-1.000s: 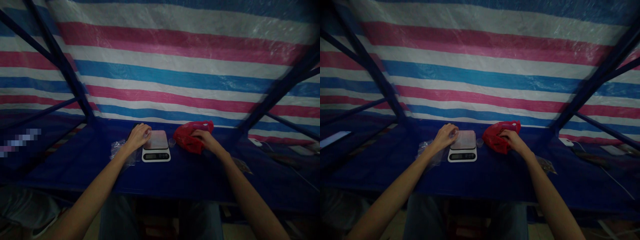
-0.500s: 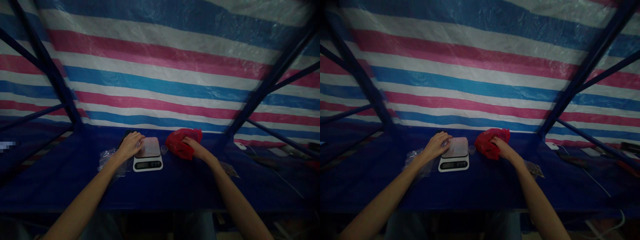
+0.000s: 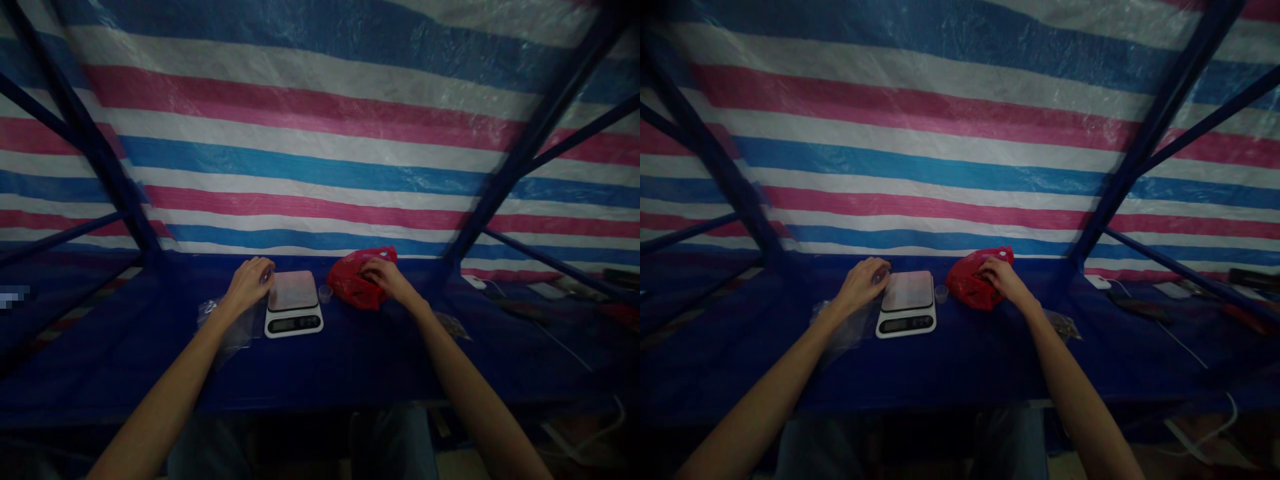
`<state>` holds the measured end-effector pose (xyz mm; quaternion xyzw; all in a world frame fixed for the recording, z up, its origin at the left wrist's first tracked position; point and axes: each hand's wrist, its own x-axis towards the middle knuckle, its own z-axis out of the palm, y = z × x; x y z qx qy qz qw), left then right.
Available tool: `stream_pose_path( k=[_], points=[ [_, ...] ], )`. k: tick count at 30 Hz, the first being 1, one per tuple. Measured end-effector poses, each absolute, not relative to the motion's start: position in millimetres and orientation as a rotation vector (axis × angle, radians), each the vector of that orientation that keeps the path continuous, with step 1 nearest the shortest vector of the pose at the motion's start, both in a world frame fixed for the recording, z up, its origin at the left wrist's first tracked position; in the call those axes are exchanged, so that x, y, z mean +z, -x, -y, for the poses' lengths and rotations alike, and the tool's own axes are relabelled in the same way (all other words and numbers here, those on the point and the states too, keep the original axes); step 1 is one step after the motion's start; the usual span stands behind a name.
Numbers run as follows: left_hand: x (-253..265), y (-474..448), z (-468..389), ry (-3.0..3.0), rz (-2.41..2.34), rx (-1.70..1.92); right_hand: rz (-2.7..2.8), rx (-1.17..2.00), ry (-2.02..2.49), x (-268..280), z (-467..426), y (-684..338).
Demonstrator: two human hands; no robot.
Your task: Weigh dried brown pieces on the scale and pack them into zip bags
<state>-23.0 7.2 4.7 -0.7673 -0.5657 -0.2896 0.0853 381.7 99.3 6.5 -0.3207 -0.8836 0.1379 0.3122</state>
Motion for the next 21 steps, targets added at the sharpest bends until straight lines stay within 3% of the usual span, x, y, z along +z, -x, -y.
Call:
stream_pose_path(
  k=[7,15,21],
  points=[
    [2.0,23.4,-8.3,2.294,1.683,-0.876,2.206,0.315,0.846,36.0,-91.1,-364.8],
    [1.4,23.8,-7.0,2.293,1.706,-0.868,2.793,0.375,0.607,48.4,-78.1,-294.4],
    [-2.2,23.6,-10.0,2.317,1.688,-0.852,2.906,0.337,0.61,46.5,-86.8,-274.4]
  ],
)
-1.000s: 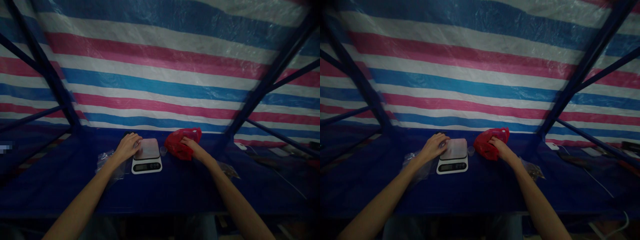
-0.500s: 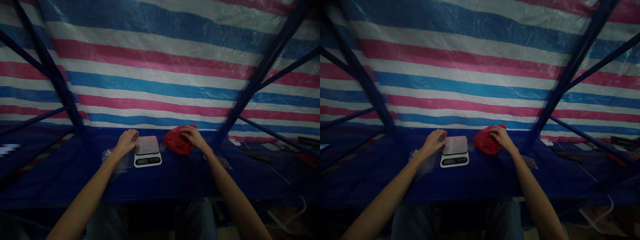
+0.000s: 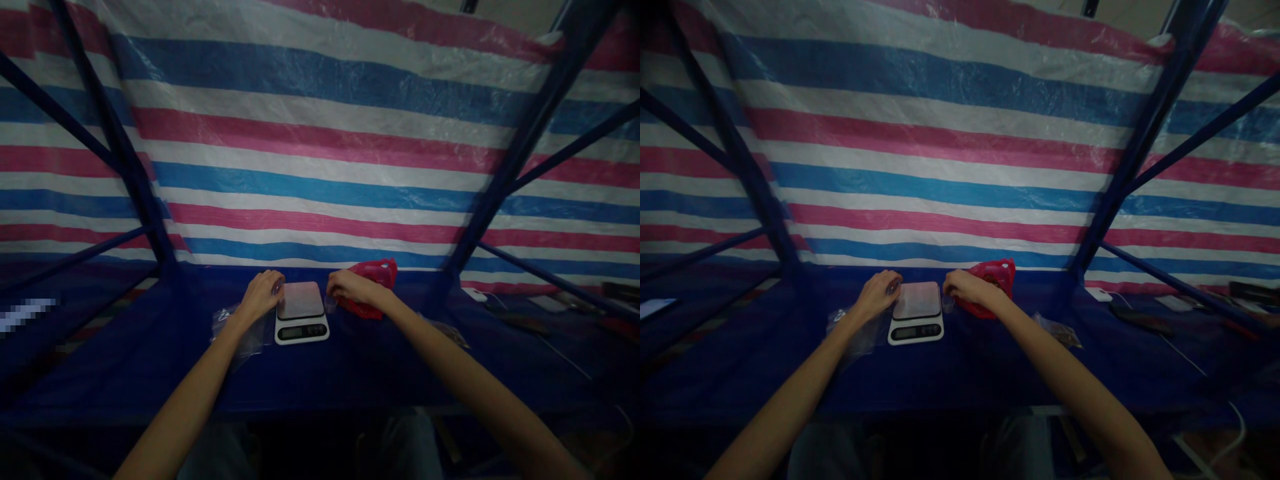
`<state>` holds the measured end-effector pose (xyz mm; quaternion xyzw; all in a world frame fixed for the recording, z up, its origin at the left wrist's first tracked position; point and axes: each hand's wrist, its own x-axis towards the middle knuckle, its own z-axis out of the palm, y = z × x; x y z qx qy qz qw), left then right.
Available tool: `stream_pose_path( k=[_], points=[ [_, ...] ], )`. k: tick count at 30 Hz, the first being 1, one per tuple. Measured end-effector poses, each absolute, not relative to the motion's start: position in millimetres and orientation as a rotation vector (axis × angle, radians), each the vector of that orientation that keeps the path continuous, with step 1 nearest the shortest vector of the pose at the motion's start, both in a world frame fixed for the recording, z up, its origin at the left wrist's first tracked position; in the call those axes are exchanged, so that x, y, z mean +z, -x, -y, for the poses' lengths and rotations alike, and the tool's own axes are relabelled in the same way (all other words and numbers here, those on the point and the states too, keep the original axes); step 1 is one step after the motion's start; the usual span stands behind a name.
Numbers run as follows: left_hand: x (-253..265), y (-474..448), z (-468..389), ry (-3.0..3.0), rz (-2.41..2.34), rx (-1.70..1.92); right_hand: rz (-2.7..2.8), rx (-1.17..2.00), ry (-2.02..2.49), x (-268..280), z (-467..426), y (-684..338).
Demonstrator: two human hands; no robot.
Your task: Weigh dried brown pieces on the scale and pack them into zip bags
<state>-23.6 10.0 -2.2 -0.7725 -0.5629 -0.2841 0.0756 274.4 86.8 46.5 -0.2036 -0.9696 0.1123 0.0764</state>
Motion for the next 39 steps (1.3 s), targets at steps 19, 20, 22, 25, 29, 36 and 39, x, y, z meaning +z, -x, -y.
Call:
stream_pose_path(
  k=[19,20,22,25,29,36,39],
  points=[
    [1.4,22.7,-7.5,2.347,1.647,-0.834,3.0,0.547,0.75,52.5,-87.3,-257.5],
    [0.8,22.9,-8.2,2.347,1.645,-0.833,2.99,0.526,0.734,52.8,-87.2,-257.4],
    [0.1,23.3,-9.2,2.343,1.645,-0.829,2.972,0.48,0.703,53.8,-86.4,-257.9],
    [0.9,23.1,-9.2,2.344,1.64,-0.82,2.938,0.458,0.681,55.0,-83.4,-259.7],
    [3.6,22.0,-7.4,2.357,1.665,-0.808,2.879,0.498,0.639,54.9,-77.2,-261.7],
    [4.2,21.4,-6.1,2.363,1.669,-0.829,2.734,0.576,0.616,49.4,-69.5,-264.2],
    [3.9,21.9,-6.5,2.369,1.67,-0.813,2.697,0.57,0.606,40.7,-69.0,-265.9]
  ],
)
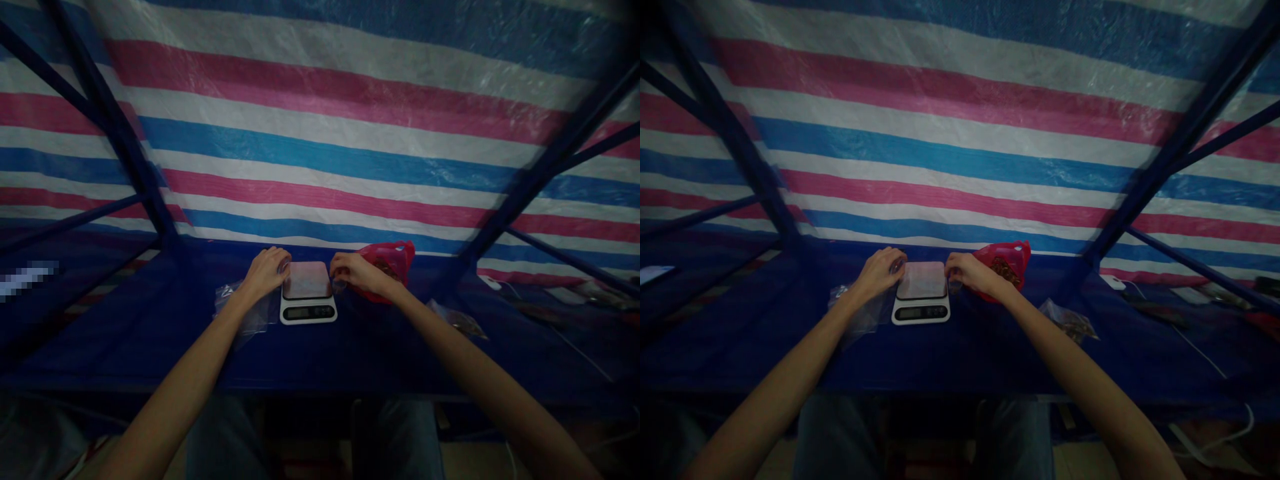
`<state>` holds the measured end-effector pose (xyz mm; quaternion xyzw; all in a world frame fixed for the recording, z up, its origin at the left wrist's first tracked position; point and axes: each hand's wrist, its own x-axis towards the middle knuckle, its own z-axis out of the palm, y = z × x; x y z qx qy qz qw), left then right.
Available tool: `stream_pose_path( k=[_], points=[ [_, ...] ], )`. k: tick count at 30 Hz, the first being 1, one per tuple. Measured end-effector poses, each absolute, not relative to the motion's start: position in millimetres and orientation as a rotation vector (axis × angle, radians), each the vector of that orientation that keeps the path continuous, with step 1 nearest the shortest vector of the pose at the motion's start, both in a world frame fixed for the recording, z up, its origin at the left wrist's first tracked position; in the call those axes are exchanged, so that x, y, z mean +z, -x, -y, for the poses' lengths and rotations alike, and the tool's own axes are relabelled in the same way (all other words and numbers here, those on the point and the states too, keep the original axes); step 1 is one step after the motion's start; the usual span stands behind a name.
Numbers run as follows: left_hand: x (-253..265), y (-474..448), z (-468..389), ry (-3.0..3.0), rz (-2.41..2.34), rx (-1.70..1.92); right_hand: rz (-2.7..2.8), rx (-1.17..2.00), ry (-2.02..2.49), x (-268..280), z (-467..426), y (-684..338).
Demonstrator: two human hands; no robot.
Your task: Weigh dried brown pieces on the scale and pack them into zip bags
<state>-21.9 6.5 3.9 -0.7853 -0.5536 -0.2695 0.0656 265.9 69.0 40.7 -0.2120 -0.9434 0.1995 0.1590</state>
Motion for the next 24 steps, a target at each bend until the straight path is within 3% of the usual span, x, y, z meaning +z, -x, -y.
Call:
stream_pose_path(
  k=[9,24],
  points=[
    [0.3,22.7,-9.1,2.359,1.676,-0.822,2.624,0.512,0.608,38.4,-64.5,-274.5],
    [0.6,20.0,-7.3,2.364,1.648,-0.808,2.773,-0.063,1.114,-15.0,-4.2,-299.7]
  ],
)
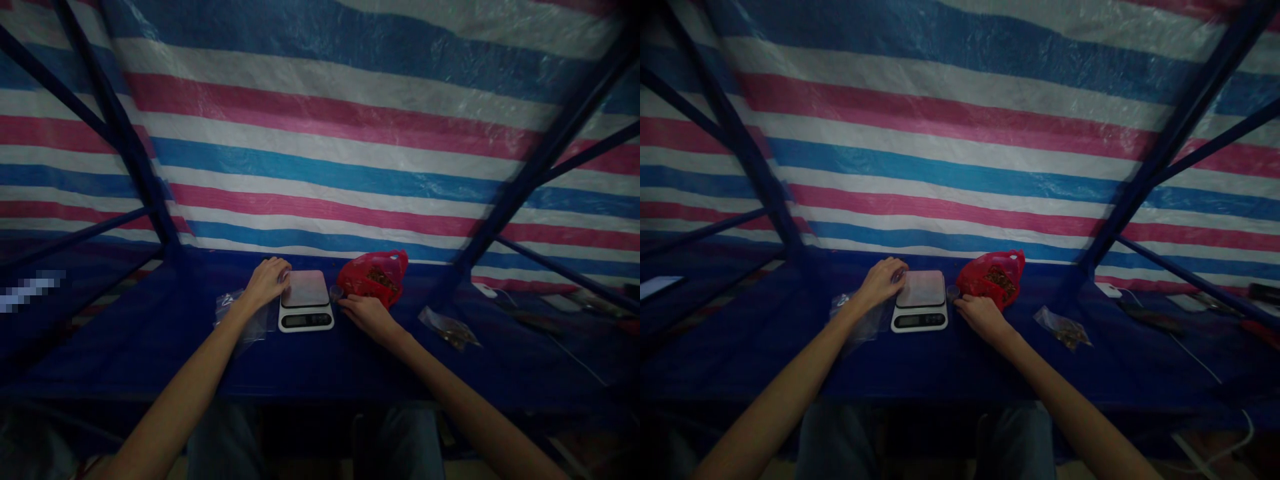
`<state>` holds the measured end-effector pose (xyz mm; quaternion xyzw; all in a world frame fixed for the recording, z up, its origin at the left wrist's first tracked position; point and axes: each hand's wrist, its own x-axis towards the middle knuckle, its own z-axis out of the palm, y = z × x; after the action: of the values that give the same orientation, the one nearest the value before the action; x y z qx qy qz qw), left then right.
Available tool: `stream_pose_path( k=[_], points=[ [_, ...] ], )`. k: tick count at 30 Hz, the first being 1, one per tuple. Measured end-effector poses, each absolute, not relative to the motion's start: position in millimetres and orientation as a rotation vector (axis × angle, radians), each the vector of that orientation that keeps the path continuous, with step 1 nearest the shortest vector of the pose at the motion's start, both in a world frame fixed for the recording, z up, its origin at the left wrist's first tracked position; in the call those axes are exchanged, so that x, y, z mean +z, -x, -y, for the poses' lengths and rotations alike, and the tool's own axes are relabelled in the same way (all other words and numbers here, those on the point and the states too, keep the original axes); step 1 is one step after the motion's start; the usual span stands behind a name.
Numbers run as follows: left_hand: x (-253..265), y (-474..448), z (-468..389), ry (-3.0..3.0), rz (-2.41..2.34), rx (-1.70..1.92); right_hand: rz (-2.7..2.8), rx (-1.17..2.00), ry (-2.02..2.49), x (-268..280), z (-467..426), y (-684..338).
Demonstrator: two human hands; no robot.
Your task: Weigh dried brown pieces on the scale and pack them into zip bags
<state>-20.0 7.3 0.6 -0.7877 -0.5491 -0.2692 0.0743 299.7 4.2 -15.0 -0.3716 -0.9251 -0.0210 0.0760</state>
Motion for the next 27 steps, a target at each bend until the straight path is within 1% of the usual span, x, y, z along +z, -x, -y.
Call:
stream_pose_path(
  k=[7,14,19,24,26,27],
  points=[
    [4.7,19.2,-2.6,2.364,1.671,-0.802,2.733,-0.031,1.151,-11.5,-4.0,-297.9],
    [1.0,24.6,-3.5,2.372,1.657,-0.826,2.484,0.075,1.099,14.4,-12.0,-287.6],
    [9.3,32.4,0.4,2.36,1.66,-0.833,2.443,0.074,1.073,32.9,-26.7,-281.5],
    [18.0,58.3,9.1,2.35,1.702,-0.739,2.19,0.033,1.149,58.2,-56.8,-328.8],
    [15.7,70.1,11.9,2.379,1.748,-0.64,2.287,0.066,1.227,60.2,-74.7,-353.6],
    [13.7,74.8,13.4,2.394,1.78,-0.589,2.386,0.138,1.223,57.7,-83.0,-363.5]
  ],
)
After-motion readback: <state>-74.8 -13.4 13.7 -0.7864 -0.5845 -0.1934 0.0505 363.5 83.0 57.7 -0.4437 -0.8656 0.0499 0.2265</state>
